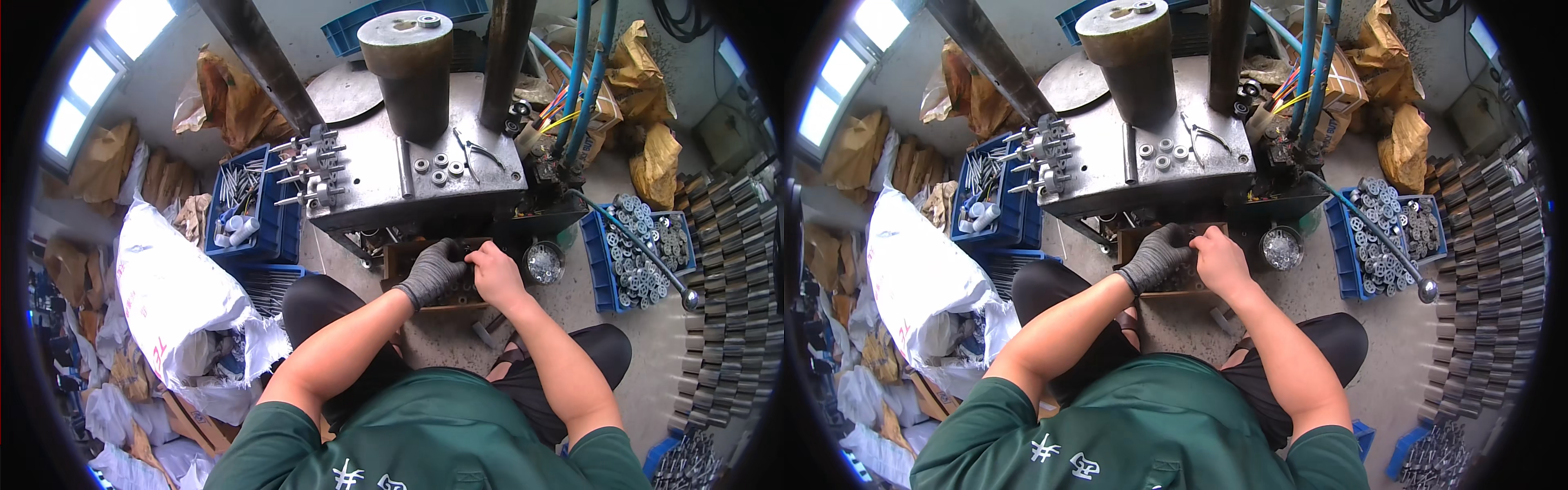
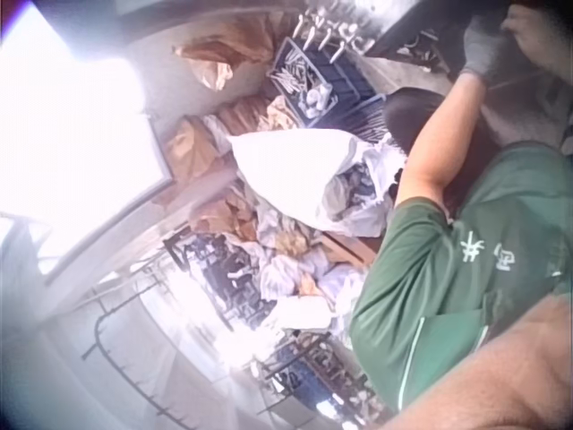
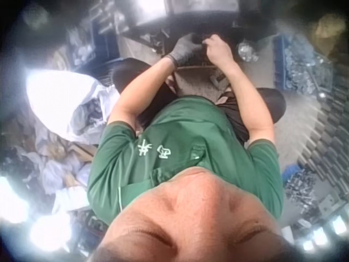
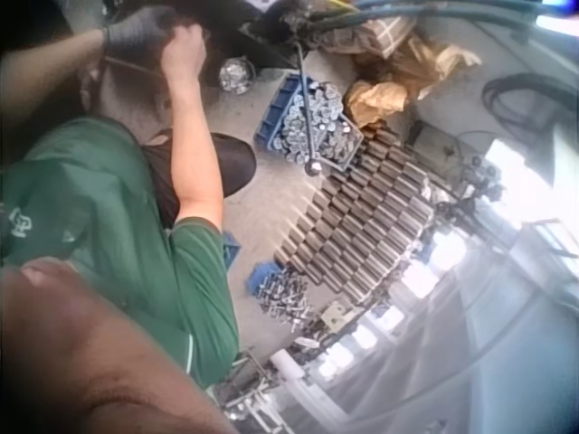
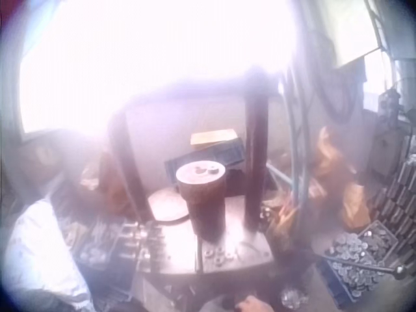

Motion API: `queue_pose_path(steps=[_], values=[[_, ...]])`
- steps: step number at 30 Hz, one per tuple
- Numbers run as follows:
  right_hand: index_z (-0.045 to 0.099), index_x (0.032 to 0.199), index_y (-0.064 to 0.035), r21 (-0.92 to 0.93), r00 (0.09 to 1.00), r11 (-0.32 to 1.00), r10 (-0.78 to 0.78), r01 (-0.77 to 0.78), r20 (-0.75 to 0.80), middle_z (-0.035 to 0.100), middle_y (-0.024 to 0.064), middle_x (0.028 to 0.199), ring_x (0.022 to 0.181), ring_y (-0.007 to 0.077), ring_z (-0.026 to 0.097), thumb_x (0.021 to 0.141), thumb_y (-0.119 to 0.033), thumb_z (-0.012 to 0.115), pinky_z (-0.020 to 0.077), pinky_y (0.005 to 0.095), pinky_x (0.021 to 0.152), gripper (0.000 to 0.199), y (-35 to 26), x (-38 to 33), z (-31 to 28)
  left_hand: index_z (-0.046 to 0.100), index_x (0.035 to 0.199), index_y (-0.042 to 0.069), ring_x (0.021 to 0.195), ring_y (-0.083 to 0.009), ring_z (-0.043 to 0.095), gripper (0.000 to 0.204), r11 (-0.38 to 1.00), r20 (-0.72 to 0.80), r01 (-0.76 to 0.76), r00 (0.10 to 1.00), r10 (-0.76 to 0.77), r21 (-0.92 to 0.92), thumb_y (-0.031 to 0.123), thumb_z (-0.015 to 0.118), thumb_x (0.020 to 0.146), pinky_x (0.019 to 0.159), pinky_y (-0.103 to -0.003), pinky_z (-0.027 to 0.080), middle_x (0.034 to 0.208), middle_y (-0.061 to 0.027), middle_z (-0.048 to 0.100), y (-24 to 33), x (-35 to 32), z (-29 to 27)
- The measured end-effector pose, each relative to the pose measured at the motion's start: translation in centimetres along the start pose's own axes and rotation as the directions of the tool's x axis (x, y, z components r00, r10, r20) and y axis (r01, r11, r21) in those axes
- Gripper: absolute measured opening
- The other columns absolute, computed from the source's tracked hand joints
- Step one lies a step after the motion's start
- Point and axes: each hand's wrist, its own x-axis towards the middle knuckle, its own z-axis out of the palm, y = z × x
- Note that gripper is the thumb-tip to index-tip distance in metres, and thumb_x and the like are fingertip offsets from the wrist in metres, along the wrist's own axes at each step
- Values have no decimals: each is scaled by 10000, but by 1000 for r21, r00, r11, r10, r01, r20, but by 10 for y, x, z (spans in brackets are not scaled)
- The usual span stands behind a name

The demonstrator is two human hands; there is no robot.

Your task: Operating an industrial press to assemble small metal components and hardware.

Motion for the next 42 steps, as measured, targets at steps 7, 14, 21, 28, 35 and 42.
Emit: queue_pose_path(steps=[7, 14, 21, 28, 35, 42], values=[[722, 1143, -75, -287, 959, 956, 130, -55, 252, 683, 168, 936, 870, 377, 693, 887, -94, 593, 565, 486, 832, 287, -13, -8, -8, 683, 1077, 49, 930, -403, 706, 277, 998, -71, -39, 997, 42, 43, 250, 695, 886, 838, -464, 553, 955, -223, 726, -6, 1, 7], [539, 1059, -83, 522, 651, 390, 424, -758, 629, 558, 36, 686, 517, 119, 516, 889, -70, 551, 452, 304, 457, 171, 5, 12, -8, 664, 1106, 108, 1005, -400, 689, 286, 943, -21, -161, 984, 174, 291, 273, 702, 875, 870, -491, 551, 1067, -177, 712, 24, -11, 4], [501, 950, -124, 818, 730, -70, 414, -571, 544, 577, 27, 799, 609, 129, 569, 869, -47, 617, 529, 322, 595, 161, -8, 7, -12, 651, 1053, 78, 1005, -397, 695, 363, 932, -9, -88, 995, 97, 351, 298, 767, 788, 847, -490, 552, 1042, -193, 717, 30, -3, -1], [584, 1004, -18, 851, 766, -395, 404, -347, 500, 668, 134, 1093, 1114, 303, 592, 798, -145, 564, 431, 429, 1040, 243, 37, 10, -1, 659, 1043, 76, 956, -430, 695, 342, 936, -3, -151, 987, 160, 317, 332, 721, 824, 835, -522, 549, 970, -218, 726, 19, 2, 18], [639, 1190, 82, 936, 921, -337, 324, -103, 218, 666, 182, 1283, 1233, 299, 599, 778, -1, 441, 418, 399, 1113, 464, -2, 12, -15, 655, 1093, 6, 925, -357, 715, 347, 969, 158, -244, 959, 235, 43, 251, 733, 860, 868, -446, 556, 981, -232, 727, 17, -1, 28], [767, 987, 42, 967, 937, 214, 345, -136, 55, 772, 98, 957, 865, 179, 709, 981, -58, 578, 564, 316, 822, 213, 28, 11, 31, 623, 1146, 11, 915, -256, 693, 312, 820, 108, -570, 813, 572, -55, 136, 735, 883, 867, -404, 552, 978, -165, 714, 1, -8, 30]])
